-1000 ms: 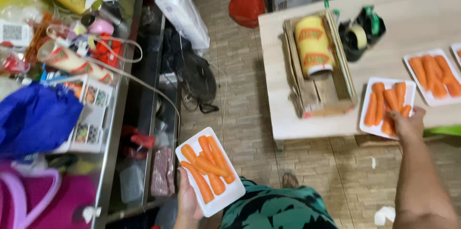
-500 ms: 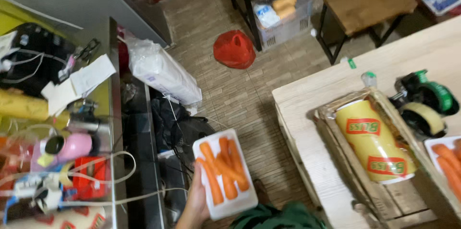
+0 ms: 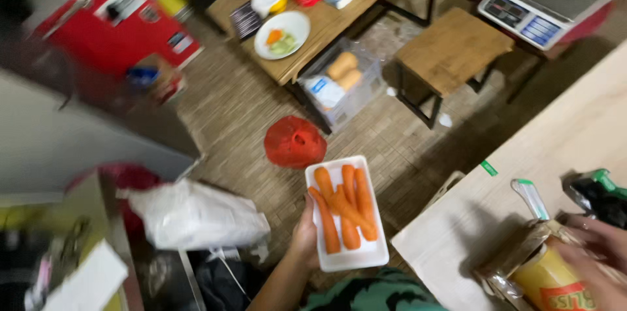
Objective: The person places trays of carrots on a table, wraps each tray in plastic film by hand, and secures the film using a knife.
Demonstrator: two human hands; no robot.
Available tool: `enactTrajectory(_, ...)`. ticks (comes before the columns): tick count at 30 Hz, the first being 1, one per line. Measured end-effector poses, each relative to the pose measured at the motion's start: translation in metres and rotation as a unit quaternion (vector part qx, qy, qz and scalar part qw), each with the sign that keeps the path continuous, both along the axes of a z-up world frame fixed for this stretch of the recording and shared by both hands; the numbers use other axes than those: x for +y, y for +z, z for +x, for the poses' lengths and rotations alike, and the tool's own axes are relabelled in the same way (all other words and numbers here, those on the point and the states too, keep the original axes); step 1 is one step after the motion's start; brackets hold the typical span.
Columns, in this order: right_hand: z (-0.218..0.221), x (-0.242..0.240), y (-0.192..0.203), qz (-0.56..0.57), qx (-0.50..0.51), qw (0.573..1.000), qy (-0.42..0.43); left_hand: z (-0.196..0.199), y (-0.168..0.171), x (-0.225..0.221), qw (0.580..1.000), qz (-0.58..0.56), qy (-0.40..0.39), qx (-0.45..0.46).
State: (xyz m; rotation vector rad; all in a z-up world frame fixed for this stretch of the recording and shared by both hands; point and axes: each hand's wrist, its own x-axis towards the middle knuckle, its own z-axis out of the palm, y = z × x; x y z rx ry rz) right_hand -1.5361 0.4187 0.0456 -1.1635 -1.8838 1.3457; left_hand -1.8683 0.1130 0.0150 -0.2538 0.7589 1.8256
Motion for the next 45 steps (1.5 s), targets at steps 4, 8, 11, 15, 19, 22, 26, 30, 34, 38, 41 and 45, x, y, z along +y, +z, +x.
enactTrajectory(4,-0.107,-0.054,0.002,-0.046,-0.061,0.988,0.134,-0.048,0.019,0.056,0.993,0.062,-0.1,-0.012)
enactTrajectory(8,-0.209,-0.056,-0.033,-0.213,0.043,0.972,0.095,-0.106,0.021,0.129,0.986,-0.014,-0.161,-0.028)
enactTrajectory(11,-0.266,-0.048,-0.033,-0.319,0.113,0.939,0.058,-0.149,-0.004,0.18,0.973,0.047,-0.218,-0.057)
enactTrajectory(15,-0.316,-0.034,-0.061,-0.312,0.168,0.935,-0.027,-0.207,-0.017,0.256,0.919,0.028,-0.383,-0.091)
enactTrajectory(19,-0.35,-0.012,-0.057,-0.303,0.224,0.917,-0.128,-0.242,-0.01,0.334,0.826,0.064,-0.557,-0.049)
enactTrajectory(22,-0.363,0.0,-0.08,-0.27,0.226,0.909,-0.222,-0.243,-0.03,0.385,0.829,-0.051,-0.557,0.008)
enactTrajectory(26,-0.359,0.028,-0.065,-0.27,0.268,0.87,-0.313,-0.216,-0.021,0.446,0.803,-0.07,-0.59,0.037)
enactTrajectory(30,-0.333,0.071,-0.049,-0.245,0.25,0.856,-0.381,-0.171,-0.046,0.513,0.749,-0.05,-0.661,0.011)
enactTrajectory(34,-0.297,0.106,-0.042,-0.254,0.186,0.836,-0.449,-0.108,-0.063,0.573,0.743,-0.076,-0.651,0.132)
enactTrajectory(38,-0.27,0.112,-0.076,-0.201,0.177,0.771,-0.578,-0.049,-0.129,0.658,0.659,0.053,-0.73,0.172)
enactTrajectory(41,-0.259,0.093,-0.1,-0.206,0.183,0.713,-0.644,0.008,-0.116,0.695,0.593,0.077,-0.784,0.164)
enactTrajectory(45,-0.26,0.068,-0.097,-0.222,0.159,0.619,-0.737,0.078,-0.147,0.759,0.473,0.094,-0.847,0.224)
